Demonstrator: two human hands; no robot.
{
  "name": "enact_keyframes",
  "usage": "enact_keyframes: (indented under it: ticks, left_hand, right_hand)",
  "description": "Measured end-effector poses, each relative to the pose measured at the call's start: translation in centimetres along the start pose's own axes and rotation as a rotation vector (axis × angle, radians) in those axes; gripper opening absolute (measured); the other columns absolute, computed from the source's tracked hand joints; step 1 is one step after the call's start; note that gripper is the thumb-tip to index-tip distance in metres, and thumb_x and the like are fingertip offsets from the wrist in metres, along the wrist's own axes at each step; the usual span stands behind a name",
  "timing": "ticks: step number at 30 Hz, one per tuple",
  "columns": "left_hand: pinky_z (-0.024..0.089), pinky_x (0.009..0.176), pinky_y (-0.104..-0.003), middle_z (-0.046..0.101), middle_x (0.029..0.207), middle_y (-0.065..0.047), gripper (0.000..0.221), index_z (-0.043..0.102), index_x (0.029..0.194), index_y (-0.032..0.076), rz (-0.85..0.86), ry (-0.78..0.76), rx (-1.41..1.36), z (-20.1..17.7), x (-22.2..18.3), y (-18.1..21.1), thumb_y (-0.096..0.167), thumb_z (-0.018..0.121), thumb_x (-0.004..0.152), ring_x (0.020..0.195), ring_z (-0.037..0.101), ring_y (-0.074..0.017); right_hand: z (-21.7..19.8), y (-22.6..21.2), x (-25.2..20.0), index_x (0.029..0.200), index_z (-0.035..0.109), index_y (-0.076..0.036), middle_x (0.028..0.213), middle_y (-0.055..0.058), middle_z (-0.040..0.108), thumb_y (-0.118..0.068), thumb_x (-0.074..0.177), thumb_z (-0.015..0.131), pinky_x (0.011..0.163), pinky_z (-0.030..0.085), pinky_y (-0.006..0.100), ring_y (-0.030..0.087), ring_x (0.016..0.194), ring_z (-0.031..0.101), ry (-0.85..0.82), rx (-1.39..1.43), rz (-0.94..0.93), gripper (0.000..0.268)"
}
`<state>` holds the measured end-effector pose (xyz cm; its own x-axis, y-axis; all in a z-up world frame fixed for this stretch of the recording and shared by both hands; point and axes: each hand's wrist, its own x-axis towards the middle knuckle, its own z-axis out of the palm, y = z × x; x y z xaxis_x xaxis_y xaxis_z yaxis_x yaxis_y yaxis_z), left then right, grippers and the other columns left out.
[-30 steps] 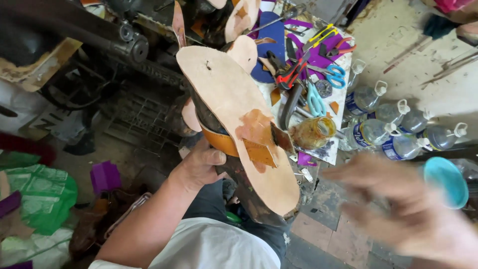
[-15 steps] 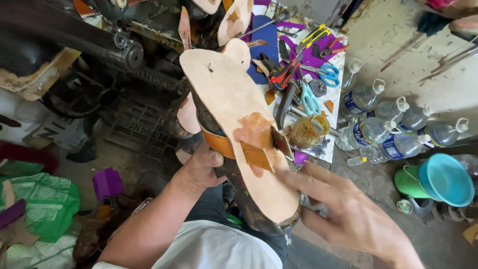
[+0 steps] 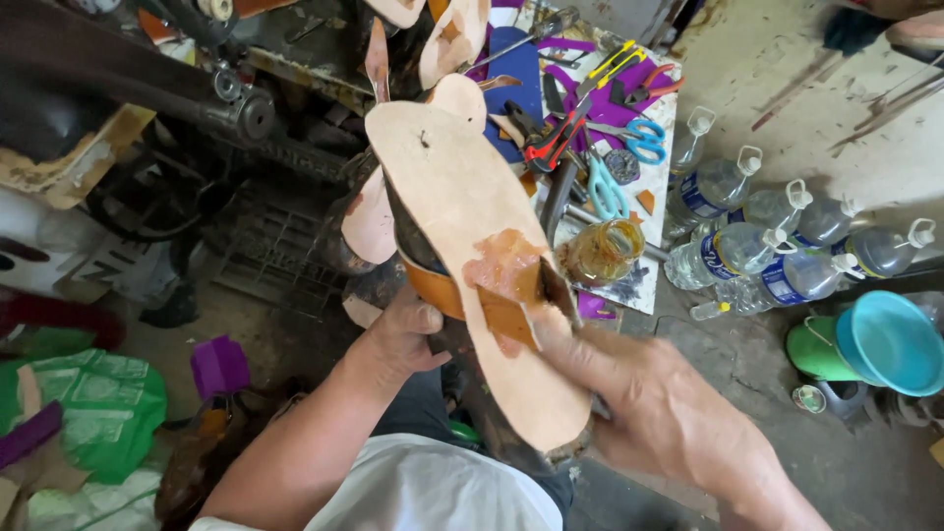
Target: Assembling handmade sandals by trimming components, applying adhesive, and attaching straps to the soles.
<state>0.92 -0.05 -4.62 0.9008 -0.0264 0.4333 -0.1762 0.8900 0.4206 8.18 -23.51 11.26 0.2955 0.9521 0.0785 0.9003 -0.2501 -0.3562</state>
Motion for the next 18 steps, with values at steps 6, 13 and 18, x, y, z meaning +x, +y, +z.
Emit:
enact_keyframes:
  ticks: [6, 13, 18]
  left_hand:
    - [0.052, 0.111, -0.058, 0.064, 0.141, -0.020, 0.063, 0.051, 0.148, 0.001, 0.070, -0.038, -0.078, -2.8, -1.3, -1.3, 0.020, 0.081, 0.096, 0.132, 0.061, -0.0383]
    - [0.051, 0.111, -0.057, 0.061, 0.143, -0.022, 0.074, 0.048, 0.149, -0.003, 0.040, 0.039, -0.097, -0.2, 0.1, -0.4, 0.025, 0.087, 0.092, 0.134, 0.058, -0.0391]
    - [0.049, 0.114, -0.057, 0.056, 0.147, -0.023, 0.082, 0.044, 0.152, -0.003, -0.026, 0.070, -0.107, 1.0, 0.6, 0.2, 0.023, 0.088, 0.087, 0.136, 0.055, -0.0406]
  right_hand:
    - [0.9, 1.0, -0.7, 0.153, 0.045, -0.021, 0.125, 0.013, 0.064, -0.020, 0.081, 0.073, 0.052, 0.055, 0.042, 0.032, 0.079, 0.072, 0.114, -0.228, -0.049, 0.077]
    - [0.2, 0.8, -1.7, 0.132, 0.059, -0.012, 0.107, 0.010, 0.067, -0.018, 0.086, 0.068, 0.060, 0.054, 0.043, 0.030, 0.077, 0.069, 0.218, -0.152, -0.016, 0.047]
    - [1.1, 0.9, -1.4, 0.155, 0.042, -0.022, 0.114, 0.006, 0.065, -0.025, 0.079, 0.074, 0.050, 0.055, 0.042, 0.026, 0.080, 0.070, 0.126, -0.286, 0.041, 0.082]
